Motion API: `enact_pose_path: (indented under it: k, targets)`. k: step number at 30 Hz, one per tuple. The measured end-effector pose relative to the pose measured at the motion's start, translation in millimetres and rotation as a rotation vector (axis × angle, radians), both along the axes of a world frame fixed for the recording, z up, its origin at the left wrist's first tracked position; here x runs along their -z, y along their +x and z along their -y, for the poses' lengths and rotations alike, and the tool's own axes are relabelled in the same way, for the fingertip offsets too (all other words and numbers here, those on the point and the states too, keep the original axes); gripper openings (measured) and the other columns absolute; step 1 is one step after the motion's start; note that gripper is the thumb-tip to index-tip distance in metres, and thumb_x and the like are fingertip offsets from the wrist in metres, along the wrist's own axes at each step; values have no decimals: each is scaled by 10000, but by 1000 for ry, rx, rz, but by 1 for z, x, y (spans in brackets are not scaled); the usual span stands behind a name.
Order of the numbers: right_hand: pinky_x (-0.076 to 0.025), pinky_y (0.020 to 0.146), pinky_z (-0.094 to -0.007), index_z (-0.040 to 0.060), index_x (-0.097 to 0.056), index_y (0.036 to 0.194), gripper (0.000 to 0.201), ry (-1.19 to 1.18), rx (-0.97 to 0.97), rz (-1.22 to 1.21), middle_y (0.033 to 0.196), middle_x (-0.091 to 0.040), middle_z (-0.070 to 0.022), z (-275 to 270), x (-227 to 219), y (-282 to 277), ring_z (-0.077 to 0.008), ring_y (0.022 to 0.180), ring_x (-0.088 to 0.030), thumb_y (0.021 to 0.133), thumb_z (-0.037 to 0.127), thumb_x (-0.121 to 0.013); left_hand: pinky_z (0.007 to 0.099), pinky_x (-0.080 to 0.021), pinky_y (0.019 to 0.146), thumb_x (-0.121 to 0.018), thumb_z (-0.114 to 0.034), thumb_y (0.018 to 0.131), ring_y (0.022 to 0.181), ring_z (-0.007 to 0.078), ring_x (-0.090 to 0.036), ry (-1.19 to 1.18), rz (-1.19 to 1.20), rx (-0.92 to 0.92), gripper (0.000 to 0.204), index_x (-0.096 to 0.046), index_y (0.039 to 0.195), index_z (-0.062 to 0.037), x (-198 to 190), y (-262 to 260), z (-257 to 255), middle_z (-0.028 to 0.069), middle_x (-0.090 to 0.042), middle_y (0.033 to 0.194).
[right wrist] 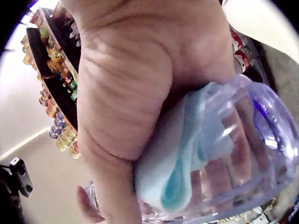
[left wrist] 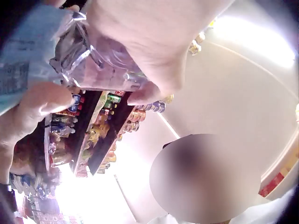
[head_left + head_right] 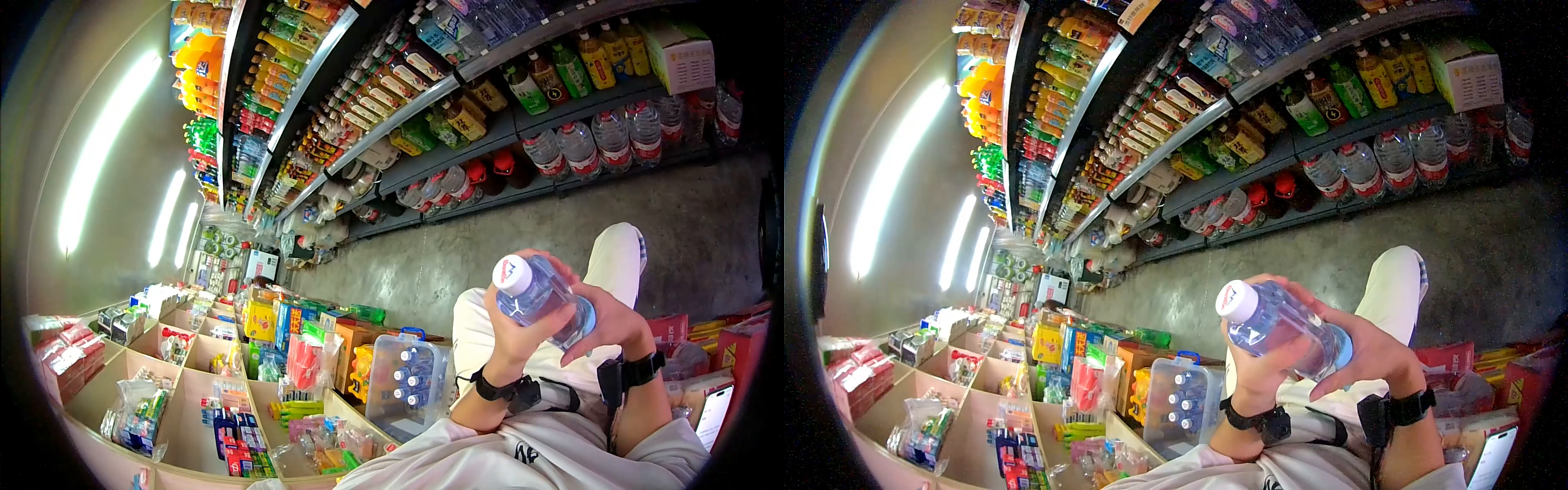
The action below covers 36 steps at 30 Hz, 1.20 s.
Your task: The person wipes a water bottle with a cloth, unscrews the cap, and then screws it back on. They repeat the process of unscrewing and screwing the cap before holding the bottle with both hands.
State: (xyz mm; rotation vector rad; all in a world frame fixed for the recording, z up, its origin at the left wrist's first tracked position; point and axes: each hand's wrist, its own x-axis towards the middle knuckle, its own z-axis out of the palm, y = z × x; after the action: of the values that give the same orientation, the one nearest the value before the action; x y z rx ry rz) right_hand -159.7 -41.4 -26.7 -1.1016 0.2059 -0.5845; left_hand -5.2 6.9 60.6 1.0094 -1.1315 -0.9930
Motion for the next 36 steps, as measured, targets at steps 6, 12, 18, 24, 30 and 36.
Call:
enact_pose_path:
  k: [6,12,18,24,30,36]
  targets:
    - [-443,1010,-280,-28,-532,1391,981,-45,6,-34,1282,-627,-31,-2,20,2,-111,1172,-542,546,110,-1012,349,-551,847,-860,-84,641,947,245,-675,5,-247,149,689,-541,1249,-30,5,9,1,150,-658,1042]
    - [-448,992,-275,-26,-545,1382,936,-36,-61,-67,1226,-657,-40,-1,14,0,-117,1124,-570,580,138,-998,359,-561,817,-869,-143,651,943,262,-683,24,-320,259,698,-542,1258,-39,2,11,4,148,-647,1056]
    - [-464,971,-284,-13,-596,1331,802,14,-50,-18,1157,-690,-39,-2,9,0,-128,1067,-603,630,117,-963,380,-568,833,-856,-168,685,957,274,-690,92,-323,190,690,-533,1278,-24,-2,7,6,152,-653,1071]
    - [-497,933,-300,-5,-619,1285,748,5,-9,15,1114,-709,-38,-3,9,0,-126,1013,-634,625,98,-956,391,-555,905,-836,-83,722,1049,266,-674,106,-297,220,696,-495,1327,-29,-3,3,5,148,-643,1145]
    - [-516,930,-306,1,-636,1215,656,60,90,16,1104,-718,-50,-4,6,5,-128,1016,-656,635,59,-938,422,-536,964,-836,-80,792,1105,282,-662,27,-101,-96,772,-408,1434,-39,-5,-10,8,137,-615,1240]
    - [-509,903,-294,7,-633,1220,653,43,44,-19,1077,-711,-31,-2,-2,5,-111,979,-640,644,52,-936,358,-547,935,-816,-3,807,1118,218,-649,104,-124,-131,613,-478,1318,-39,-5,-5,2,101,-610,1231]
